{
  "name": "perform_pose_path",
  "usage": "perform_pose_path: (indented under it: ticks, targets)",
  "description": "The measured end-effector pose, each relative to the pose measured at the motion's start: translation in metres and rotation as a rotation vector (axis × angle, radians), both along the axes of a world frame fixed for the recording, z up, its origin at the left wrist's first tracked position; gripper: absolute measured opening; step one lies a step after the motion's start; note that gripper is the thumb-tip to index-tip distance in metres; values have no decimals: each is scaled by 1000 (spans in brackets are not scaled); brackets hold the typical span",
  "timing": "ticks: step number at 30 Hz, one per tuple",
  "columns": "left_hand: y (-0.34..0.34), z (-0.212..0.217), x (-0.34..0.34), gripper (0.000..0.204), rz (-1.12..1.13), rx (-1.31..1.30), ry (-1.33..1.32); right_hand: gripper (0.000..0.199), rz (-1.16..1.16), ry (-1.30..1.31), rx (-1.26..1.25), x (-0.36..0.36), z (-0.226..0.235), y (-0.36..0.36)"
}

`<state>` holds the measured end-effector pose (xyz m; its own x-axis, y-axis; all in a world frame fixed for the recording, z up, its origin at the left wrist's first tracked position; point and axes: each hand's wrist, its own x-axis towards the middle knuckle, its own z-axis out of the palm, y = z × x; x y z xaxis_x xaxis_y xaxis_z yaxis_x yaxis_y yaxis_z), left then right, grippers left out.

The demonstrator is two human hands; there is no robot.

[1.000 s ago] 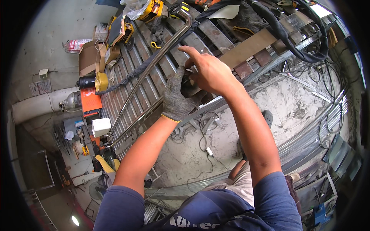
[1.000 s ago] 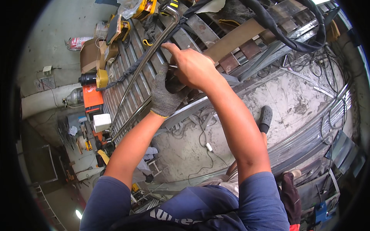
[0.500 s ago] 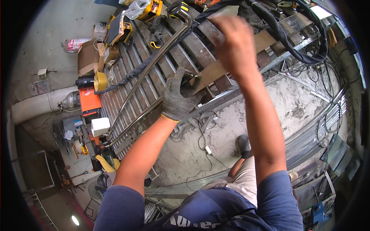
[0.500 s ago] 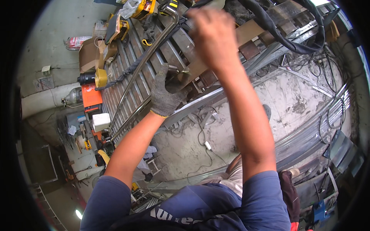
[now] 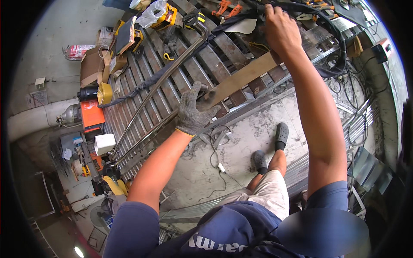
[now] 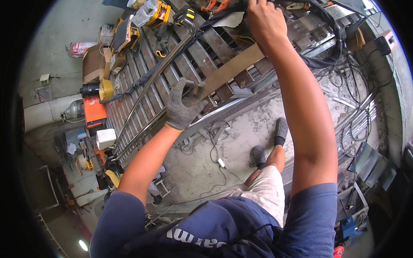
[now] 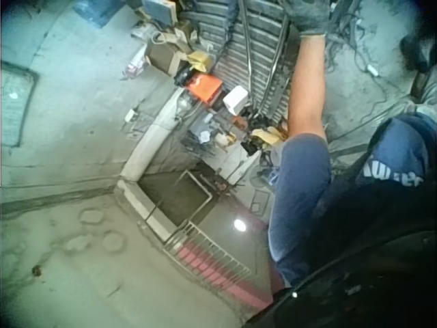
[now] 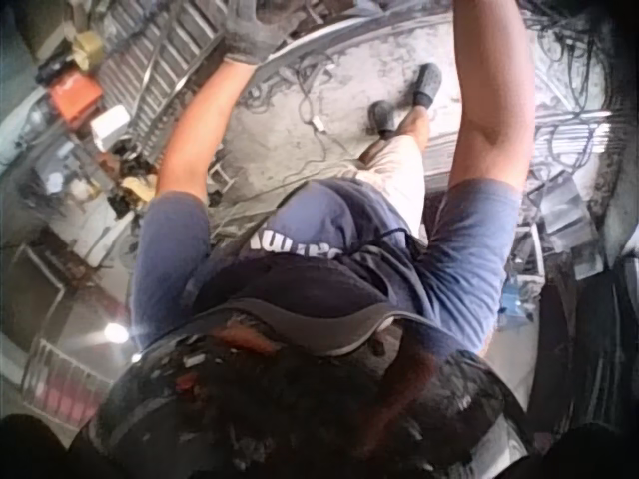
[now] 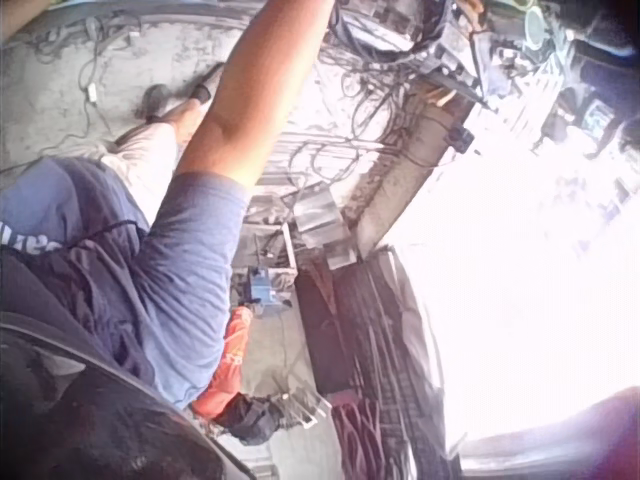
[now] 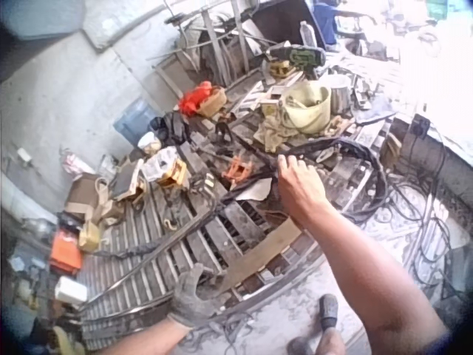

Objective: Welding sections of a stainless steel rail or frame in a workshop.

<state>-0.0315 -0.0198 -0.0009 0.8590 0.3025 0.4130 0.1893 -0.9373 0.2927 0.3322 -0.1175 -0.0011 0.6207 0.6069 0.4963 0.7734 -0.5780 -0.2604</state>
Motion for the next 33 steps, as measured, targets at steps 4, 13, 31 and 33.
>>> perform_pose_path:
  ticks: [4,13,31,33]
  targets:
    - [3,-9,-2,99,-7,110,75,38,72,-73,-177,24,6,10]
    - [3,-7,-6,99,28,-98,105,72,-86,-12,305,-9,72,-55]
    - [3,-11,-6,87,-10,-56,48,58,354,1050,-27,-125,50,-107]
    - [5,-10,-2,103,-39,-49,-44,58,345,1070,-19,-127,40,-107]
